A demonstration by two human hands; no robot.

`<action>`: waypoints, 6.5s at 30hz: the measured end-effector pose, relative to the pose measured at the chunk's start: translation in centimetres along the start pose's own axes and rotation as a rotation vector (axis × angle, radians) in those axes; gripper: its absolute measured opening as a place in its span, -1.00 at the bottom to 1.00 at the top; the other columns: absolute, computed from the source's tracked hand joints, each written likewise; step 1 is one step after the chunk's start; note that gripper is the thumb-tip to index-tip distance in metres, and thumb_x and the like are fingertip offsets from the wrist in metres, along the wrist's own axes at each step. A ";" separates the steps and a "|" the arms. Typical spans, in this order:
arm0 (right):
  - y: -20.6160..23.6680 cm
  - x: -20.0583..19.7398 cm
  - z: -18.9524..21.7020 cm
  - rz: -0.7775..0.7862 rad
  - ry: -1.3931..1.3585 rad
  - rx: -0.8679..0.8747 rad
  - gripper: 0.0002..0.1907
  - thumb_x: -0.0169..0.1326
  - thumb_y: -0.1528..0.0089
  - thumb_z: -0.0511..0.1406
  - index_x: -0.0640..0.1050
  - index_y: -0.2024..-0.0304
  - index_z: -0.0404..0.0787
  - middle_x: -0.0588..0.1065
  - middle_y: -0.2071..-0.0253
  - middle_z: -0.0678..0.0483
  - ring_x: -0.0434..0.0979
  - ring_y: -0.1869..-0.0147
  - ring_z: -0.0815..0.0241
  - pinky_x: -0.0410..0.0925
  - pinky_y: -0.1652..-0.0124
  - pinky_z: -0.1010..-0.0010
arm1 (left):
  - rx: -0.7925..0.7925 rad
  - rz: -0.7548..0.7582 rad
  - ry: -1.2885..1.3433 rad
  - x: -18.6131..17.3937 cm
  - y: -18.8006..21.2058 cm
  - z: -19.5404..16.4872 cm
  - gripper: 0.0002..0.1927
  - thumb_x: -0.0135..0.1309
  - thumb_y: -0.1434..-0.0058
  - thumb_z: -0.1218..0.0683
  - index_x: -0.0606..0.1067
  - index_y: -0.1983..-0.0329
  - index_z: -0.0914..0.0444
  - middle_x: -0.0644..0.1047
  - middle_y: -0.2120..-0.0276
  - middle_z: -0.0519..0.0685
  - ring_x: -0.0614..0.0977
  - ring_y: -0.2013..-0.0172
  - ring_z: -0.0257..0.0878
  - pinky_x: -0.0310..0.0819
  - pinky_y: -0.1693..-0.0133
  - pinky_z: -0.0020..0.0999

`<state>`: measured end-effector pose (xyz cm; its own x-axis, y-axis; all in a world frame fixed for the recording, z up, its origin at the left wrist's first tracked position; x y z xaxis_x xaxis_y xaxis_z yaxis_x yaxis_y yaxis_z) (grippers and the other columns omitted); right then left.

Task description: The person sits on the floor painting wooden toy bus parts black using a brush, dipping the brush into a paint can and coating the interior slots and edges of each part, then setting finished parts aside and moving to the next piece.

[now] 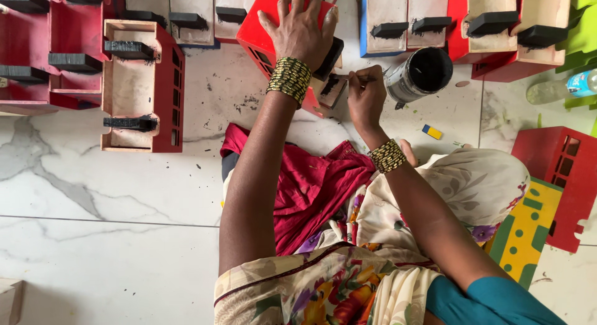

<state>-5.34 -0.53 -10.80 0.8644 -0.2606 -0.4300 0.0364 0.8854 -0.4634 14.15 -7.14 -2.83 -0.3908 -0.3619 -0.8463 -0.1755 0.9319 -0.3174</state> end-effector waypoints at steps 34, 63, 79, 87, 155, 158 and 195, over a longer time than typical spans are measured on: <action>-0.2 -1.3 0.2 0.032 0.038 0.030 -0.77 0.23 -0.32 -0.42 0.38 0.22 -0.29 0.46 0.39 0.01 0.50 0.39 0.19 0.38 0.33 0.41 | 0.014 0.073 -0.058 0.7 1.3 -3.0 -0.43 -0.15 -0.41 -0.25 0.28 -0.42 0.01 0.28 -0.34 -0.09 0.14 -0.42 -0.02 -0.26 -0.25 0.70; 0.2 -6.0 -2.6 0.010 -0.241 0.126 -0.81 0.15 -0.38 -0.42 0.36 0.16 -0.30 0.53 0.31 0.02 0.62 0.25 0.32 0.47 0.24 0.53 | 0.046 0.121 -0.069 0.6 1.8 -6.3 -0.41 -0.09 -0.39 -0.24 0.27 -0.43 0.00 0.27 -0.34 -0.10 0.12 -0.43 -0.01 -0.27 -0.27 0.66; 2.2 -2.1 -0.7 0.160 -0.050 0.109 -0.88 0.13 -0.36 -0.43 0.44 0.23 -0.26 0.50 0.39 0.03 0.55 0.39 0.21 0.40 0.33 0.39 | 0.100 0.072 -0.063 1.5 2.5 -6.6 -0.37 -0.06 -0.36 -0.21 0.25 -0.45 0.05 0.25 -0.38 -0.09 0.13 -0.44 0.00 -0.28 -0.27 0.69; 3.7 -2.6 1.8 0.228 -0.056 -0.118 -0.86 0.17 -0.36 -0.43 0.44 0.18 -0.32 0.52 0.27 -0.06 0.63 0.26 0.12 0.50 0.30 0.33 | 0.086 0.070 -0.068 1.4 2.7 -6.2 -0.40 -0.07 -0.39 -0.22 0.26 -0.43 0.04 0.25 -0.38 -0.10 0.12 -0.44 -0.02 -0.29 -0.28 0.70; -1.3 -4.2 -1.6 -0.031 -0.122 0.029 -0.82 0.18 -0.36 -0.46 0.39 0.21 -0.28 0.44 0.36 0.06 0.48 0.36 0.31 0.37 0.32 0.47 | 0.093 0.108 -0.044 0.2 2.8 -8.1 -0.39 -0.06 -0.37 -0.22 0.29 -0.41 0.09 0.27 -0.36 -0.05 0.13 -0.43 0.03 -0.33 -0.29 0.66; -0.8 -4.4 -1.7 -0.021 -0.174 0.078 -0.80 0.19 -0.35 -0.46 0.38 0.21 -0.28 0.47 0.34 0.07 0.51 0.32 0.33 0.41 0.29 0.49 | 0.085 0.117 -0.059 0.3 2.7 -8.0 -0.39 -0.07 -0.38 -0.23 0.28 -0.42 0.11 0.27 -0.36 -0.04 0.13 -0.43 0.04 -0.34 -0.29 0.67; 2.6 -9.4 -4.0 0.110 -0.097 0.128 -0.84 0.18 -0.36 -0.39 0.43 0.21 -0.30 0.52 0.38 -0.01 0.58 0.35 0.25 0.42 0.35 0.45 | 0.109 0.108 -0.103 1.6 3.1 -10.4 -0.40 -0.10 -0.38 -0.25 0.27 -0.44 0.00 0.25 -0.35 -0.11 0.12 -0.43 -0.01 -0.32 -0.25 0.67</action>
<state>-15.41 2.65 -11.07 0.9109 -0.1267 -0.3926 -0.0027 0.9498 -0.3128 3.61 -5.11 -0.72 -0.3063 -0.2602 -0.9157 -0.0362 0.9644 -0.2619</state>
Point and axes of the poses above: each hand's wrist, its own y-axis away from the middle knuckle, its own x-axis out of the palm, z = x × y, the point moved 7 cm from there along -y, towards the middle knuckle
